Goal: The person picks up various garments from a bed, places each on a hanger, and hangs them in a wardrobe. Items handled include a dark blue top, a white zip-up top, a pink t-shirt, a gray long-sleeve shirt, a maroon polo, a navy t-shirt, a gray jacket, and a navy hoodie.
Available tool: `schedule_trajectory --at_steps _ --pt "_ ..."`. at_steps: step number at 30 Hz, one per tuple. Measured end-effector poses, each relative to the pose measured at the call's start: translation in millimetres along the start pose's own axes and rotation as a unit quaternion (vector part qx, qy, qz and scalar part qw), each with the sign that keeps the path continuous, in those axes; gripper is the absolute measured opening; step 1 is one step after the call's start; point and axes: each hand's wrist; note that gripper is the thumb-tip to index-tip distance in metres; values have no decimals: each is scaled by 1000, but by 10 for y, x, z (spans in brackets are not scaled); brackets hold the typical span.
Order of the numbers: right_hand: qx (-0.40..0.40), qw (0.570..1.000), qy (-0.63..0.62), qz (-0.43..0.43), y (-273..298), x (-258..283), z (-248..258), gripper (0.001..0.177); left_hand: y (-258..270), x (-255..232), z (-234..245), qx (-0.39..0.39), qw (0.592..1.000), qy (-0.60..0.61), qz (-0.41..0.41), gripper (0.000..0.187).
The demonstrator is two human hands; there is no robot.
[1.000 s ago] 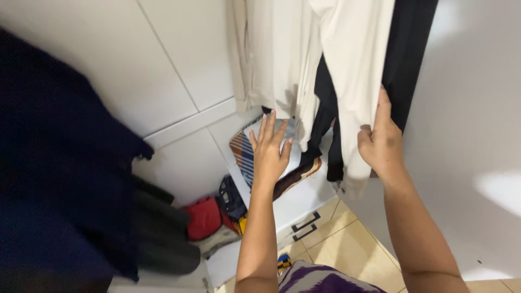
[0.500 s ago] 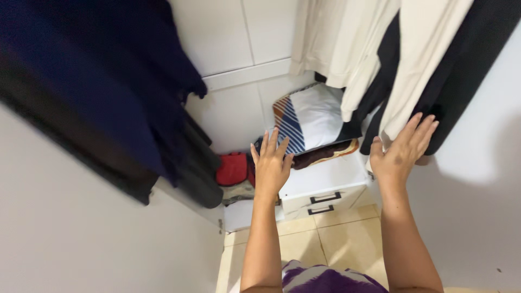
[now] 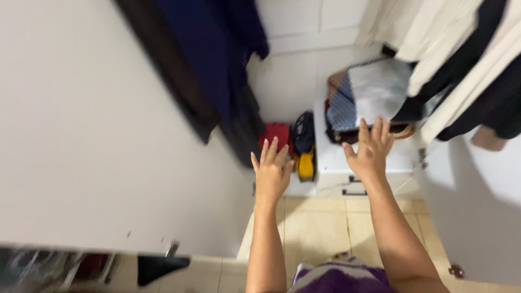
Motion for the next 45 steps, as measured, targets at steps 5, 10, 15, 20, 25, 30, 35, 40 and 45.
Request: schedule_trajectory --at_steps 5,10,15,20,25,30,35,40,45 --pt "82 995 -37 43 253 497 -413 80 373 252 544 6 996 -65 59 42" --pt "144 976 -97 131 396 1089 -897 78 760 504 979 -35 983 -130 123 42" --pt "218 935 -161 229 400 1777 -1303 77 1010 640 1241 -90 955 -193 204 42" --pt "341 846 -215 349 434 2489 -1522 70 1237 687 1463 -150 917 -247 274 43" --pt "422 749 -276 430 649 3073 -1490 71 1510 552 1620 -223 866 -293 340 44" --pt "455 642 -315 530 1015 3566 -1439 72 1938 298 1642 -295 794 -354 397 43" --pt "462 530 -402 586 1636 3960 -1252 74 2521 -133 1727 -314 702 -421 480 44" --pt "482 418 -454 622 2380 4397 -875 77 3090 -561 1875 -355 608 -450 549 45" --pt "486 336 -469 657 3105 4811 -450 78 3619 -785 2065 -367 529 -479 597 42"
Point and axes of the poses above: each hand's wrist, its own y-axis away from the middle knuckle, its own z-axis out of the back of the hand, x = y × z, and after that the axes turned 9 degrees about -x, right-handed
